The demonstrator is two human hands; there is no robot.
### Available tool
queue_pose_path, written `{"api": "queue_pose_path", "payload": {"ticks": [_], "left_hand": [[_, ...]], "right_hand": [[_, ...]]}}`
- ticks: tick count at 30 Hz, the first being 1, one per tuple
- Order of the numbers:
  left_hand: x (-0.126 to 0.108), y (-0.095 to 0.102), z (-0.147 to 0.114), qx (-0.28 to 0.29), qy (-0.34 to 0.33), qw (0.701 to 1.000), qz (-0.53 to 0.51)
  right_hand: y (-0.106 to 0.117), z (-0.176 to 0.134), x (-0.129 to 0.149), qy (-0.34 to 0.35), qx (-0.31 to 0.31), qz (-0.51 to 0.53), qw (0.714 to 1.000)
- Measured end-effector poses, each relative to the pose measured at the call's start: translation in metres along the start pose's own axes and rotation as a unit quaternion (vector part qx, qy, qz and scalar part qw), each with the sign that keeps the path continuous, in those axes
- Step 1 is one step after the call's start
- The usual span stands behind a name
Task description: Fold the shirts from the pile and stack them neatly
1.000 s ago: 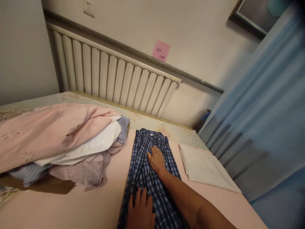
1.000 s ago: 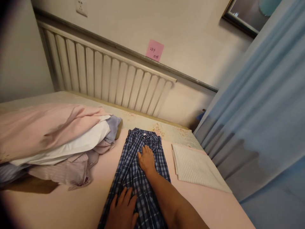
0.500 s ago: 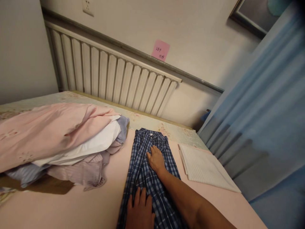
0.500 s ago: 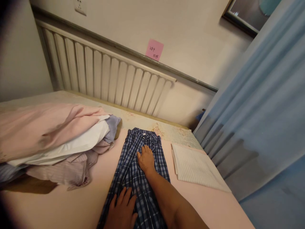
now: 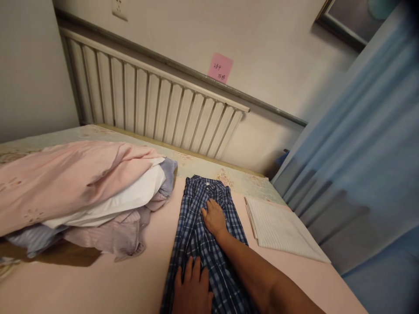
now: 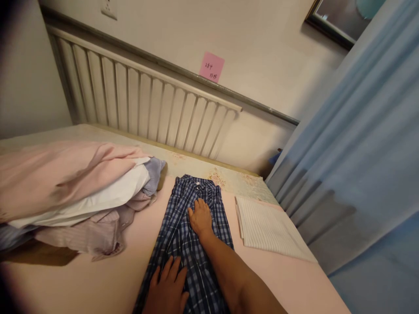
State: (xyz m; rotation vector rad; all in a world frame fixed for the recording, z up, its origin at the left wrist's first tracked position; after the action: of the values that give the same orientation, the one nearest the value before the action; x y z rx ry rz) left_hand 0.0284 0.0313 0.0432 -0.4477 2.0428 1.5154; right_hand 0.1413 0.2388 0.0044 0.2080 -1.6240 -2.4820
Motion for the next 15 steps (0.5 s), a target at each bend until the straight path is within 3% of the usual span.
{"api": "queue_pose_path", "payload": {"ticks": [15], "left_hand": [[-0.0003, -0.001, 0.0001, 0.002, -0.008, 1.0, -0.002]], "right_hand": [[0.0007, -0.0002, 0.0003, 0.005, -0.006, -0.005, 1.0]]}}
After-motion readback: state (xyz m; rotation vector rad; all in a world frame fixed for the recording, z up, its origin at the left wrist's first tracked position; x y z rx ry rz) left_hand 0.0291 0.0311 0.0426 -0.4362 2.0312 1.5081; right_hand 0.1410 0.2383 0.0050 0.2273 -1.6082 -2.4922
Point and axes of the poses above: each hand's wrist, its own z-axis towards the middle knuckle, its own y-axis out of the back of the hand, x = y × z, the point moved 2 cm from there along z, towards the middle knuckle, and after that the axes turned 8 degrees about -z, right-handed, at the moved point
